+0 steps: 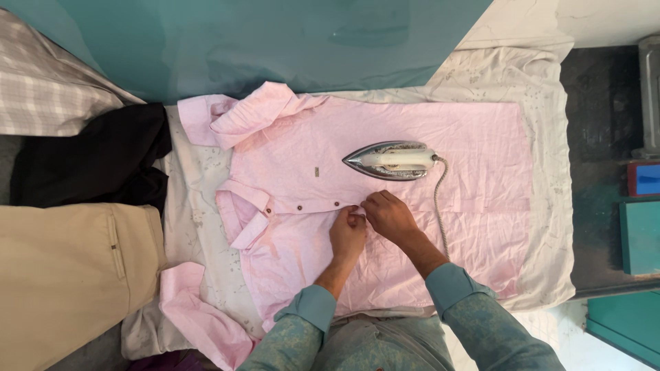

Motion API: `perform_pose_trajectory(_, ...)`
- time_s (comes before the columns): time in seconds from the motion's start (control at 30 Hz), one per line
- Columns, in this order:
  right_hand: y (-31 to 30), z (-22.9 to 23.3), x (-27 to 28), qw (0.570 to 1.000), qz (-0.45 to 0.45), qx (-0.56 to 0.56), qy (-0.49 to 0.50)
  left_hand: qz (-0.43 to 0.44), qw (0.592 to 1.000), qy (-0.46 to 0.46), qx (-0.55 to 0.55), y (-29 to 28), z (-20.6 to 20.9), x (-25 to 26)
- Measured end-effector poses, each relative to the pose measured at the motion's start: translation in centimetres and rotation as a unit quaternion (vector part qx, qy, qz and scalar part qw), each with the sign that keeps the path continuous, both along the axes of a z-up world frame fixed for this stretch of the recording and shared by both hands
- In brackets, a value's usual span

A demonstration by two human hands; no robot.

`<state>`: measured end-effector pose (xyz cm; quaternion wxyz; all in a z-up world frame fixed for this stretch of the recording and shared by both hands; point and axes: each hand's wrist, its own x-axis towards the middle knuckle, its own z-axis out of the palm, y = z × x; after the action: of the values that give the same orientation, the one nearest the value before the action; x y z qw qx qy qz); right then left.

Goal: The person irons a pink shirt laid flat on a bed, smoothing the fabric with one hand while moving the iron with the other. The person then buttons the shirt and irons the buttoned placket area.

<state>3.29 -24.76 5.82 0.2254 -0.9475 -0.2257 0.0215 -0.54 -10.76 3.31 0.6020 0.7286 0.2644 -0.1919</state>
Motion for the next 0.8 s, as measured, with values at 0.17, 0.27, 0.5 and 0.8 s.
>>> perform_pose_trajectory(0.17,-0.1,-0.7,0.8,0.995,-0.082,0.03,0.056,0.003,0.99,-0.118,0.072,-2.1,1.1,-0.4)
perform_pose_trajectory(0.27,-0.2,-0.6,1.0,0.991,-0.104,0.035,0.074,-0.034,0.988,-0.103,0.114,-2.4,1.0,0.0)
perform_pose_trajectory(0.5,-0.2,-0.1,-0.3,0.982,-0.146,0.001,0.121,-0.044,0.986,-0.087,0.133,-2.8,0.4,0.4)
perform_pose_trajectory(0.8,-1.3,-0.3,0.7,0.98,-0.103,0.064,0.157,-0.039,0.989,-0.077,0.119,-2.7,-0.1,0.2)
